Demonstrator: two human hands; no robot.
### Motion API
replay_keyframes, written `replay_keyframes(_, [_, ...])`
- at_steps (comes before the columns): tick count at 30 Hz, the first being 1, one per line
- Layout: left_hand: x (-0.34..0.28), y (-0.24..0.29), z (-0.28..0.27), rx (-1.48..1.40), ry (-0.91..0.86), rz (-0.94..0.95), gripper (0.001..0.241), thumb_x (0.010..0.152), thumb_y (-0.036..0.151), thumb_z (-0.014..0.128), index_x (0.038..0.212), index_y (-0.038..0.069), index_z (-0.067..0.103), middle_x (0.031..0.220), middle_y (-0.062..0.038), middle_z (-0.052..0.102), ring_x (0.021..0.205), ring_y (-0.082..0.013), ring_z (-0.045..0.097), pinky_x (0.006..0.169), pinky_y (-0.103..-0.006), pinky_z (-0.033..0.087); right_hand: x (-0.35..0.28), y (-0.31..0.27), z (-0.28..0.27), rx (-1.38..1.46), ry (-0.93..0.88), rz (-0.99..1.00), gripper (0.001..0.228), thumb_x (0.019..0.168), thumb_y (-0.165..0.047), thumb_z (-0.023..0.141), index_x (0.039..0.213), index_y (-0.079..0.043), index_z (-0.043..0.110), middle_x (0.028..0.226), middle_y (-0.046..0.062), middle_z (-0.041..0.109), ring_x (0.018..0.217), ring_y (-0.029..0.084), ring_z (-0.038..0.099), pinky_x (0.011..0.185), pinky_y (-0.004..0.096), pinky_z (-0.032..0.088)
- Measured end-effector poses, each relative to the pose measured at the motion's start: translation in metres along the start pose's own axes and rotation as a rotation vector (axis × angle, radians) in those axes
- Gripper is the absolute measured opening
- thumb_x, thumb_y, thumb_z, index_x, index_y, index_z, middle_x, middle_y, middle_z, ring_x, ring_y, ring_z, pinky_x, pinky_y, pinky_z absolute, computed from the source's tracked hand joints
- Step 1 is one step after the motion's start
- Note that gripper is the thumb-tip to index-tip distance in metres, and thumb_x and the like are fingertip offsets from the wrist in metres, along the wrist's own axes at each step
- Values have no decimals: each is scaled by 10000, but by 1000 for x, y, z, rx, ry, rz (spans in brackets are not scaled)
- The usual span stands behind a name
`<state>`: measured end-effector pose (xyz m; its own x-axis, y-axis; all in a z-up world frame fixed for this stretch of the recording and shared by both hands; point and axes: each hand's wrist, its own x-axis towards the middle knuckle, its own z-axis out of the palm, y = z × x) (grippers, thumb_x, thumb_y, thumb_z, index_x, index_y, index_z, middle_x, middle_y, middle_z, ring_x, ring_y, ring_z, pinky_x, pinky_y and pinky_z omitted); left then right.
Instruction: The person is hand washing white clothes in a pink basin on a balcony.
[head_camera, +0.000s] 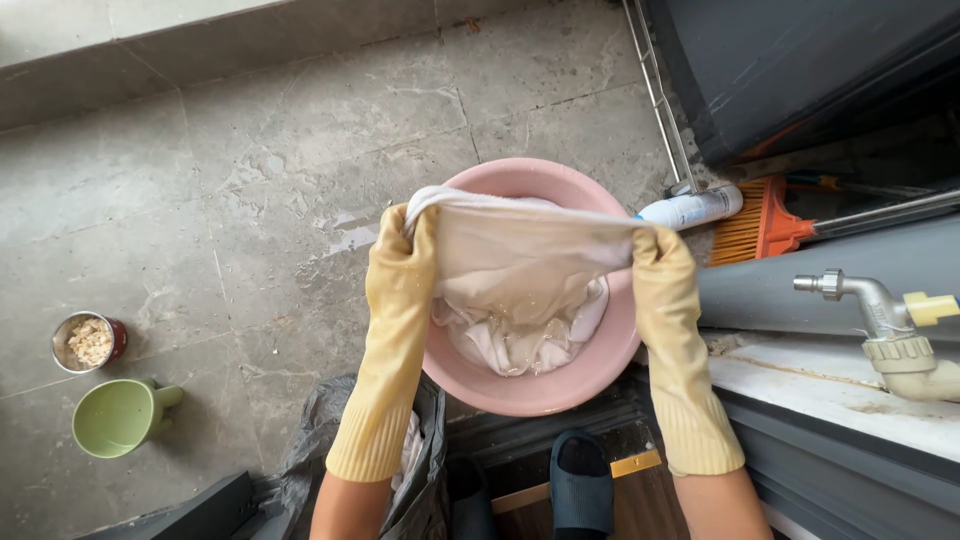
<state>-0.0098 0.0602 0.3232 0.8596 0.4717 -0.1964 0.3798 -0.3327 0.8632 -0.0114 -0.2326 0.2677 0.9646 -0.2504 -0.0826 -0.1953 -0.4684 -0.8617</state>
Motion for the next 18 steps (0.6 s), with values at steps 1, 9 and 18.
replay_keyframes(1, [-1, 3, 0, 11, -35, 15, 358, 978, 473, 573, 1154, 173, 661, 936, -48, 755, 843, -171, 726, 758, -348, 549, 6, 7, 2, 71, 30, 41, 474, 1046, -487, 576, 1180, -53, 713, 938, 15, 726, 805, 94, 609, 727, 280, 524])
replay_keyframes(9, [4, 28, 6, -133, -39, 10, 416, 1011, 517, 518, 1095, 126, 634, 954, -77, 726, 879, -202, 709, 782, -379, 540, -28, -39, 11, 284, -525, 33, 457, 1041, -357, 510, 1445, -145, 535, 1051, 91, 813, 945, 142, 702, 976, 265, 510])
replay_keyframes(18, [15, 14, 4, -146, -15, -128, 444, 946, 548, 526, 1094, 151, 657, 919, -56, 748, 857, -185, 702, 785, -358, 532, 15, 146, 53, -138, -673, -353, 441, 952, -49, 505, 1391, -64, 533, 1211, 113, 622, 1069, 207, 635, 896, 279, 542])
